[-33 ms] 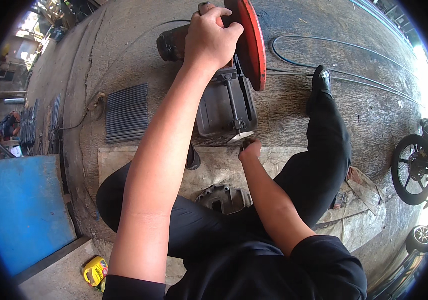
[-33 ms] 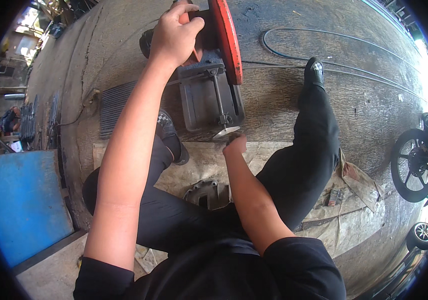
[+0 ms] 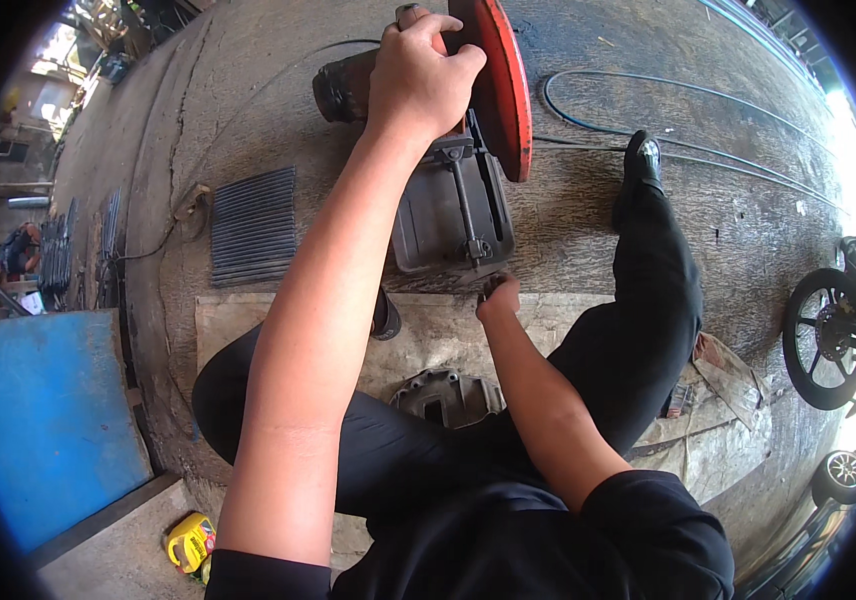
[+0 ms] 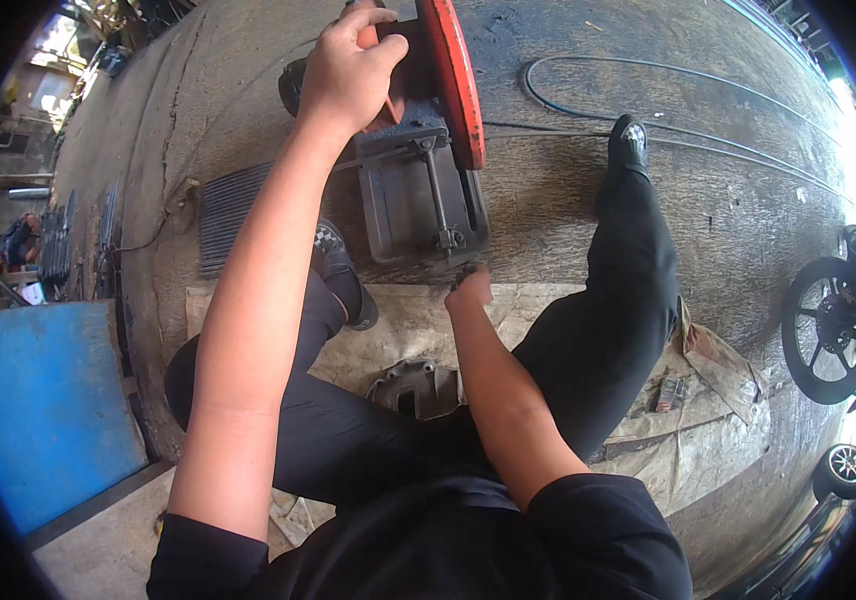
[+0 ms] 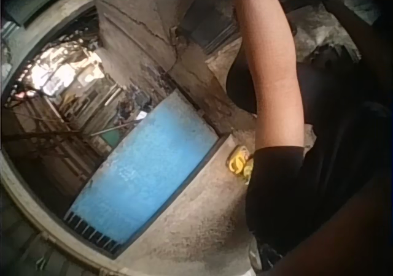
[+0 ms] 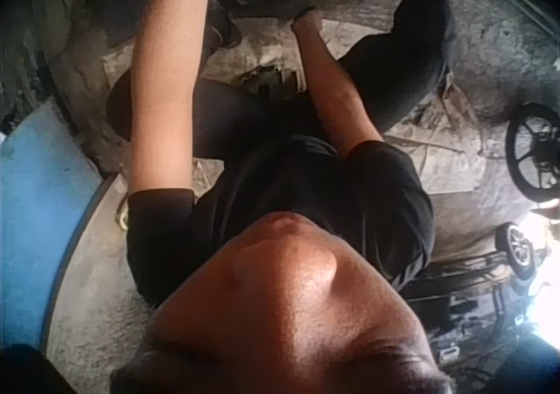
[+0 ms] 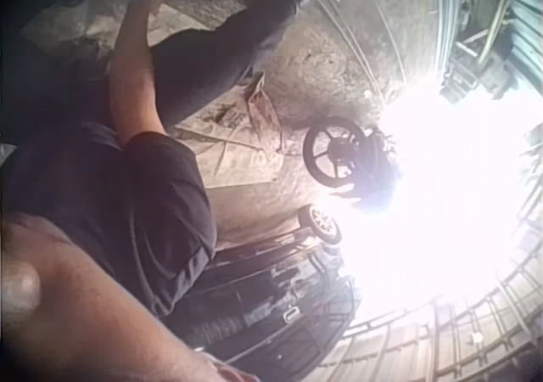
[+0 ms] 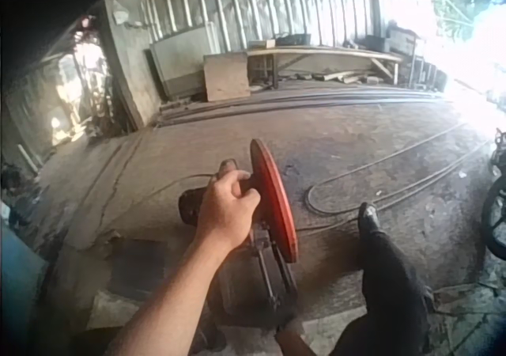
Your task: Cutting a metal rod using a circular chop saw.
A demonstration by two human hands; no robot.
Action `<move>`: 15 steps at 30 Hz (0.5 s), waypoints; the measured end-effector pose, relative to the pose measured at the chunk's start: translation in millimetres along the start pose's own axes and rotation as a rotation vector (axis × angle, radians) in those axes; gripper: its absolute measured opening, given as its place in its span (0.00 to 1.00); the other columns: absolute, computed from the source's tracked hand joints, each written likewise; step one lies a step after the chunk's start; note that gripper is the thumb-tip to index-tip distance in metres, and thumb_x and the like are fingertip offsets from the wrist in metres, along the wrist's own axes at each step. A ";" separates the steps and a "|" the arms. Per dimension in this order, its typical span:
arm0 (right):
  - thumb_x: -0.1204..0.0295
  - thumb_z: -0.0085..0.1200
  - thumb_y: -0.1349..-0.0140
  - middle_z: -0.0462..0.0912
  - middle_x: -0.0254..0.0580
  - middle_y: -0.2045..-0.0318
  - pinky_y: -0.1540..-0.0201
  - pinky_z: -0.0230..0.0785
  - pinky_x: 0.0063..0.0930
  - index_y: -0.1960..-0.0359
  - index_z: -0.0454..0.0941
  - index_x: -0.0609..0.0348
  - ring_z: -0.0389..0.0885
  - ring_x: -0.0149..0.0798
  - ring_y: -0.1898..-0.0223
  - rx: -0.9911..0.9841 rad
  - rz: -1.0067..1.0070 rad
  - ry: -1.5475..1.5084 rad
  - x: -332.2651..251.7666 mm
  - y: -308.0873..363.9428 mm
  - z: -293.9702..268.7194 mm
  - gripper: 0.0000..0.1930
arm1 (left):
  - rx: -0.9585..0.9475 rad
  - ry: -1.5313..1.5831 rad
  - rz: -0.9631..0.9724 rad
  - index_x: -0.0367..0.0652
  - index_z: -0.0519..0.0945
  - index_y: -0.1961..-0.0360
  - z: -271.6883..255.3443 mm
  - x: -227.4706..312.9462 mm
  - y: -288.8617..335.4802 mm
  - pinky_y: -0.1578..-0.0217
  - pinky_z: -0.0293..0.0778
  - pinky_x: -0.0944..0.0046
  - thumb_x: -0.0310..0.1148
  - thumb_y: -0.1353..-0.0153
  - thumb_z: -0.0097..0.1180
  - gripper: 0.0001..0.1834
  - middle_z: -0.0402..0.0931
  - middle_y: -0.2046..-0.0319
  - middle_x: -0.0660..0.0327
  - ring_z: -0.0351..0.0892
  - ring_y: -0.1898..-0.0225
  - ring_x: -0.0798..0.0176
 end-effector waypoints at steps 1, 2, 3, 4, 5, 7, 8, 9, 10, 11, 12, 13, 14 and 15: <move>0.54 0.46 0.38 0.78 0.34 0.64 0.58 0.66 0.38 0.61 0.74 0.51 0.74 0.37 0.61 -0.060 0.091 0.030 9.2 7.7 8.7 0.15 | 0.000 -0.001 -0.001 0.33 0.80 0.62 -0.5 -2.1 0.3 0.60 0.73 0.54 0.31 0.49 0.58 0.15 0.77 0.75 0.50 0.78 0.65 0.49; 0.53 0.45 0.38 0.78 0.36 0.60 0.56 0.67 0.40 0.58 0.74 0.53 0.74 0.39 0.58 -0.119 0.182 0.061 18.4 18.5 17.0 0.18 | 0.009 0.003 0.017 0.33 0.80 0.62 -2.1 -2.4 0.6 0.60 0.73 0.54 0.31 0.50 0.58 0.15 0.77 0.75 0.50 0.78 0.65 0.49; 0.53 0.45 0.38 0.78 0.36 0.60 0.56 0.67 0.40 0.58 0.74 0.53 0.74 0.39 0.58 -0.119 0.184 0.064 21.1 22.4 17.8 0.18 | 0.018 0.006 0.036 0.33 0.80 0.62 -3.7 -3.0 1.2 0.60 0.73 0.55 0.31 0.50 0.58 0.15 0.76 0.75 0.50 0.78 0.65 0.49; 0.52 0.44 0.37 0.77 0.39 0.57 0.55 0.66 0.42 0.56 0.74 0.55 0.73 0.42 0.58 -0.160 0.268 -0.028 29.6 23.9 21.7 0.20 | 0.015 0.008 0.039 0.33 0.80 0.62 -0.9 -1.9 0.3 0.60 0.73 0.55 0.31 0.50 0.58 0.15 0.76 0.75 0.50 0.78 0.65 0.49; 0.51 0.44 0.37 0.76 0.41 0.55 0.53 0.66 0.45 0.54 0.73 0.57 0.73 0.45 0.57 -0.201 0.353 -0.120 37.1 26.1 26.4 0.22 | 0.025 0.003 0.056 0.33 0.80 0.62 0.5 0.3 -0.3 0.60 0.73 0.55 0.31 0.50 0.58 0.15 0.76 0.75 0.50 0.78 0.66 0.49; 0.54 0.44 0.37 0.76 0.40 0.55 0.51 0.66 0.47 0.51 0.73 0.56 0.74 0.43 0.55 -0.217 0.483 -0.101 41.7 26.0 27.0 0.21 | 0.034 -0.005 0.071 0.33 0.80 0.62 0.4 0.8 -0.3 0.60 0.73 0.55 0.31 0.50 0.58 0.15 0.76 0.75 0.51 0.78 0.66 0.50; 0.57 0.44 0.36 0.76 0.39 0.55 0.50 0.66 0.49 0.47 0.72 0.55 0.74 0.42 0.53 -0.232 0.614 -0.079 50.5 31.1 27.3 0.21 | 0.024 -0.023 0.050 0.33 0.80 0.62 0.1 -2.7 -0.1 0.61 0.73 0.55 0.31 0.49 0.58 0.15 0.76 0.75 0.51 0.78 0.66 0.51; 0.57 0.44 0.36 0.76 0.39 0.55 0.50 0.66 0.49 0.47 0.72 0.55 0.74 0.42 0.53 -0.231 0.617 -0.077 54.2 29.3 26.6 0.21 | 0.015 -0.041 0.028 0.33 0.80 0.62 -0.5 -6.2 0.1 0.61 0.73 0.55 0.31 0.49 0.57 0.15 0.76 0.76 0.52 0.78 0.67 0.52; 0.59 0.44 0.37 0.77 0.39 0.57 0.50 0.66 0.49 0.49 0.73 0.54 0.75 0.43 0.54 -0.324 0.605 -0.132 50.0 15.0 30.7 0.19 | 0.013 -0.024 0.034 0.33 0.80 0.62 2.5 0.3 -1.9 0.61 0.73 0.55 0.31 0.49 0.57 0.15 0.76 0.76 0.52 0.78 0.67 0.52; 0.62 0.44 0.37 0.78 0.39 0.59 0.49 0.66 0.49 0.51 0.73 0.54 0.76 0.43 0.55 -0.416 0.606 -0.178 49.7 14.5 38.8 0.17 | -0.019 -0.003 -0.003 0.33 0.80 0.61 4.2 -2.0 -1.5 0.61 0.73 0.55 0.31 0.49 0.57 0.15 0.76 0.75 0.52 0.78 0.67 0.53; 0.62 0.44 0.37 0.78 0.39 0.59 0.49 0.66 0.49 0.51 0.73 0.54 0.76 0.43 0.55 -0.415 0.604 -0.180 51.6 10.6 38.7 0.17 | -0.050 0.020 -0.040 0.33 0.81 0.61 6.9 -3.6 -1.1 0.61 0.73 0.56 0.31 0.49 0.57 0.15 0.76 0.75 0.52 0.78 0.67 0.54; 0.61 0.44 0.39 0.78 0.38 0.60 0.49 0.66 0.47 0.55 0.74 0.55 0.76 0.42 0.56 -0.236 0.369 -0.094 41.1 -3.1 24.0 0.15 | -0.050 0.014 -0.042 0.33 0.81 0.61 6.1 -4.8 -0.2 0.61 0.73 0.56 0.31 0.49 0.57 0.15 0.76 0.75 0.52 0.78 0.67 0.54; 0.61 0.45 0.40 0.79 0.38 0.60 0.49 0.65 0.46 0.60 0.76 0.55 0.75 0.42 0.57 -0.059 0.132 -0.010 23.6 -9.2 7.4 0.14 | -0.038 0.013 -0.040 0.33 0.81 0.61 4.8 -5.2 0.2 0.61 0.73 0.56 0.32 0.49 0.57 0.16 0.76 0.75 0.52 0.78 0.67 0.54; 0.61 0.45 0.40 0.79 0.38 0.60 0.49 0.65 0.46 0.60 0.76 0.55 0.75 0.42 0.57 -0.059 0.136 -0.009 23.3 -7.5 5.9 0.14 | -0.026 0.013 -0.038 0.33 0.81 0.60 3.7 -5.4 0.6 0.62 0.73 0.57 0.32 0.48 0.57 0.16 0.76 0.75 0.52 0.77 0.67 0.55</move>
Point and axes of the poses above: each hand's wrist, its own y-axis away from the middle knuckle, its own z-axis out of the palm, x = y × z, the point moved 10 cm from there along -y, towards the middle knuckle
